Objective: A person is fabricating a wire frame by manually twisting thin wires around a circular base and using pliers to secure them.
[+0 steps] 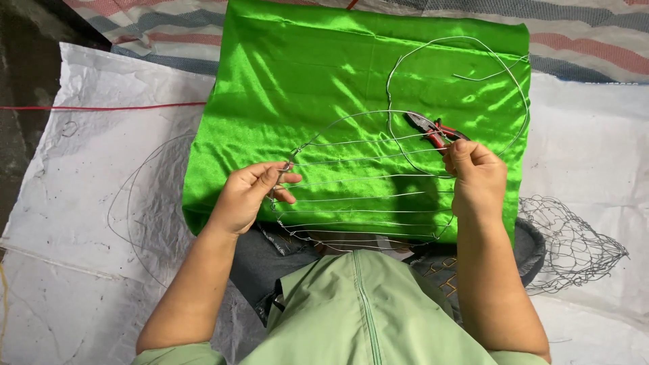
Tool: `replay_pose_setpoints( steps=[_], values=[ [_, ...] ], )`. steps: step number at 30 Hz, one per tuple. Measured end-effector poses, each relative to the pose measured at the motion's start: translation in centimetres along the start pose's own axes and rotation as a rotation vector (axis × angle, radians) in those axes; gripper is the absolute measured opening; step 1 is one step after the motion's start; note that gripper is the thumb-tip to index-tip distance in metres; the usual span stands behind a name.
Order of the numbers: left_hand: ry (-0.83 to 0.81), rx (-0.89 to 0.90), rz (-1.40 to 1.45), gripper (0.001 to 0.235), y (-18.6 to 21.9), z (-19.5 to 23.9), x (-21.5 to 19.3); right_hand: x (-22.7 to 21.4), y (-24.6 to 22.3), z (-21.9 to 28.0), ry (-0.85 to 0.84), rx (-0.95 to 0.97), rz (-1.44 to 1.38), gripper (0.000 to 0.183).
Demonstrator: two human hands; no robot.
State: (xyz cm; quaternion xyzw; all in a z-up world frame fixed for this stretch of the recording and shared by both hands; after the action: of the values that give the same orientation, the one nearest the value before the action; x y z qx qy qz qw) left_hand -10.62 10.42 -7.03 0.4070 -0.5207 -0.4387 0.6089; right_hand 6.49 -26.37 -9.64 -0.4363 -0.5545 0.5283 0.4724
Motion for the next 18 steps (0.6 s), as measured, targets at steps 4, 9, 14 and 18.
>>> replay_pose_setpoints(
  steps=[4, 9, 14, 18],
  values=[
    [0.027, 0.030, -0.043, 0.034, -0.6, 0.0, -0.1, 0.1, 0.0, 0.0, -0.004, -0.011, 0.022, 0.029],
    [0.151, 0.118, -0.072, 0.036, -0.9, 0.1, -0.6, 0.9, -0.8, 0.3, -0.009, -0.017, 0.004, 0.027],
    [0.204, 0.109, -0.082, 0.034, -1.9, 1.2, -1.3, 1.6, -1.6, 0.8, -0.033, -0.018, -0.045, 0.028],
    [-0.022, 0.046, -0.389, 0.027, 2.6, 1.0, -2.3, 2.2, -5.2, 2.0, -0.071, -0.056, 0.046, 0.027]
  ],
)
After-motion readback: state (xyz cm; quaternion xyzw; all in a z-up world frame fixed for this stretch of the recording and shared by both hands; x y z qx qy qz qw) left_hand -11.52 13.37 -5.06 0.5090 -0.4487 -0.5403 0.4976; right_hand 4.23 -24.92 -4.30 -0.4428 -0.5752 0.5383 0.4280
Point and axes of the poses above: each hand's wrist, its own z-axis away from the middle knuckle, its own x-axis out of the palm, y = z × x, the point moved 8 cm from there along -z, towards the middle knuckle, and after that the axes turned 11 degrees about -y, right-handed, at the moved point
